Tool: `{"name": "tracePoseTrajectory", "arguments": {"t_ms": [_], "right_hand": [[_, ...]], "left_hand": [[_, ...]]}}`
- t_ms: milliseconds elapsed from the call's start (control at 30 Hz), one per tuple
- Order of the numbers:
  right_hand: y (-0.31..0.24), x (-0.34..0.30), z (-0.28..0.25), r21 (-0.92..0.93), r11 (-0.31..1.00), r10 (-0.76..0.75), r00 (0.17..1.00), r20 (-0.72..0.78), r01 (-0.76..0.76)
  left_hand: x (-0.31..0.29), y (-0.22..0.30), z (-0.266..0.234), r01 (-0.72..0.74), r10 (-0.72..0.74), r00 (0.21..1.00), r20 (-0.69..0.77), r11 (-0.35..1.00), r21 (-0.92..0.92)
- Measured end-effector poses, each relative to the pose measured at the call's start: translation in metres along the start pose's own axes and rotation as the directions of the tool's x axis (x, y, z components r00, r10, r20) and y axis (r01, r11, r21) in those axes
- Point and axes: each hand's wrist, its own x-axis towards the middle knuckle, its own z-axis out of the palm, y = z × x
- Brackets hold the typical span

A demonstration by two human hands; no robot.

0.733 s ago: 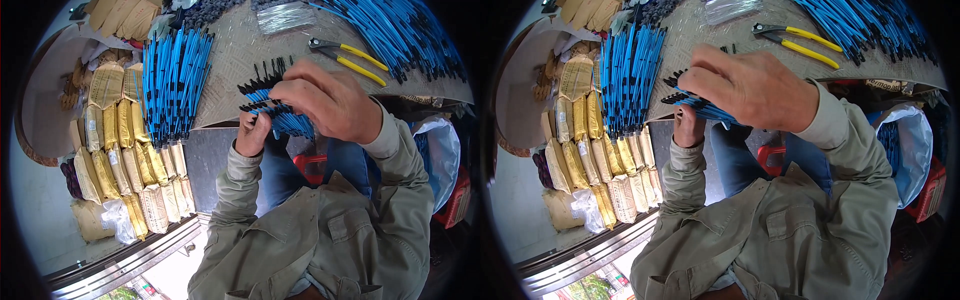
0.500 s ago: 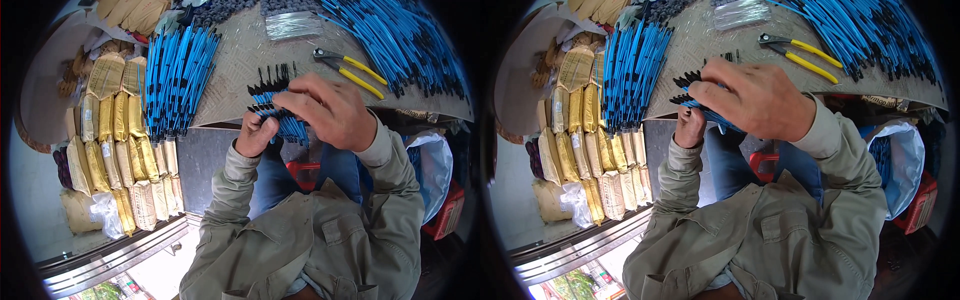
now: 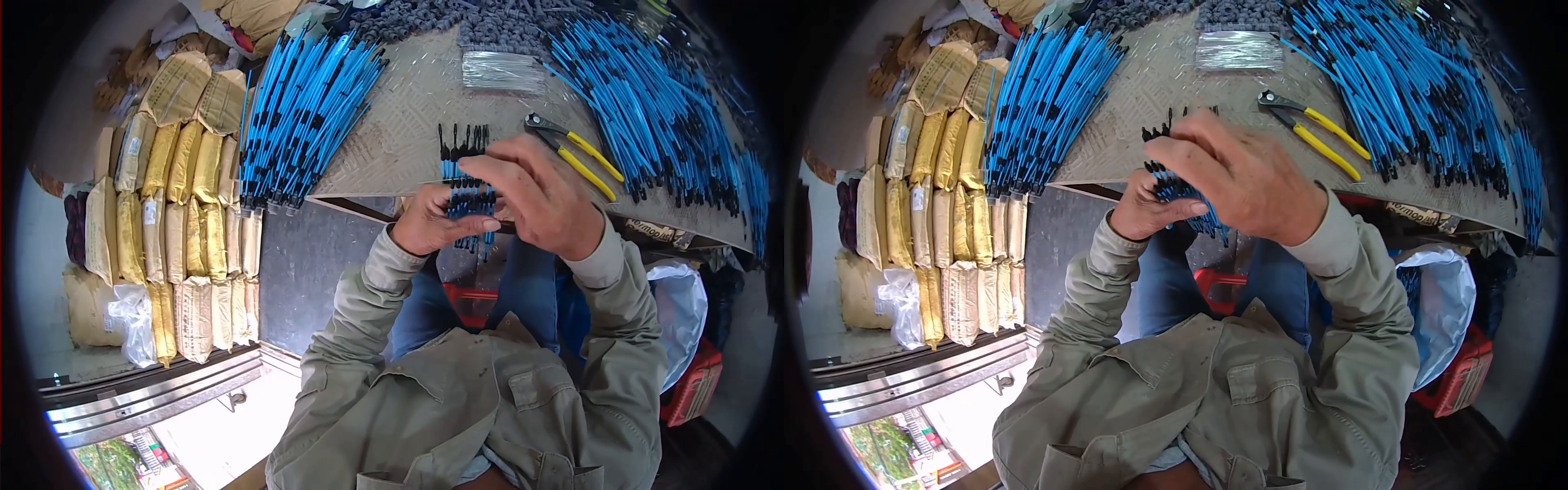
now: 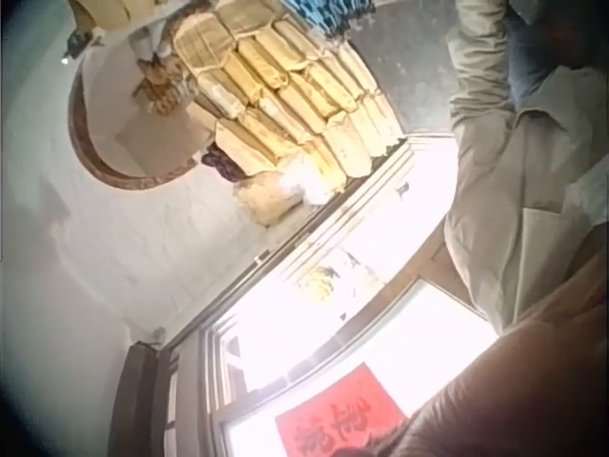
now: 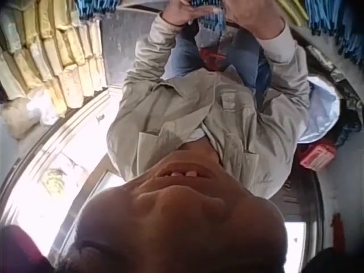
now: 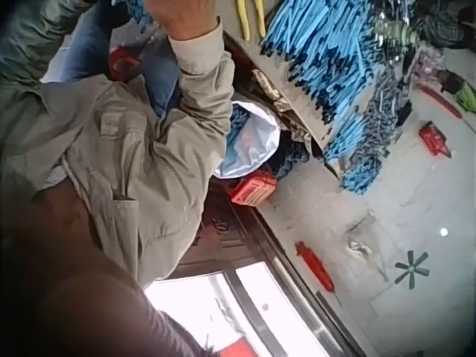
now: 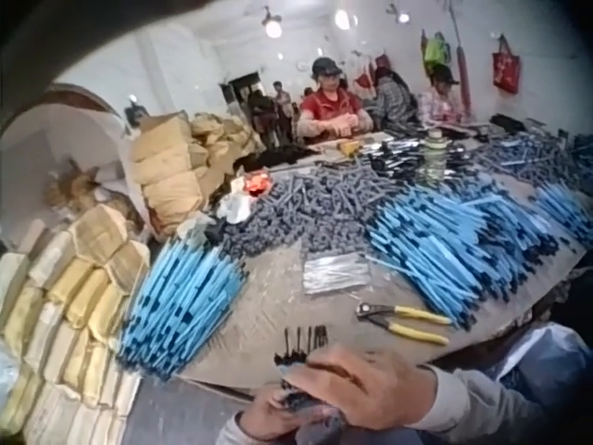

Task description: The person inserts multiple blue rods into a circular base component, then secures each rod using crimping pliers.

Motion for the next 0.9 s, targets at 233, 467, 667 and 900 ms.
{"name": "tracePoseTrajectory", "arguments": {"t_ms": [233, 467, 667, 900], "right_hand": [[0.12, 0.017, 0.005, -0.353, 0.876, 0.368, 0.928, 0.05, -0.329], [0.175, 0.019, 0.03, -0.644, 0.708, 0.556, 0.79, 0.257, -0.289], [0.193, 0.022, 0.025, -0.532, 0.718, 0.631, 0.742, 0.226, -0.449], [0.177, 0.02, 0.026, -0.456, 0.849, 0.351, 0.93, 0.11, -0.267]], "left_hand": [[-0.011, -0.013, 0.003, -0.011, 0.017, 0.996, -0.084, 0.997, 0.078], [-0.015, -0.012, 0.007, 0.023, -0.026, 0.998, -0.064, 0.999, -0.046], [-0.009, -0.005, 0.004, 0.048, -0.053, 0.997, -0.055, 0.994, -0.094], [-0.005, 0.0, 0.0, 0.127, -0.143, 0.986, -0.09, 0.979, -0.159]]}}
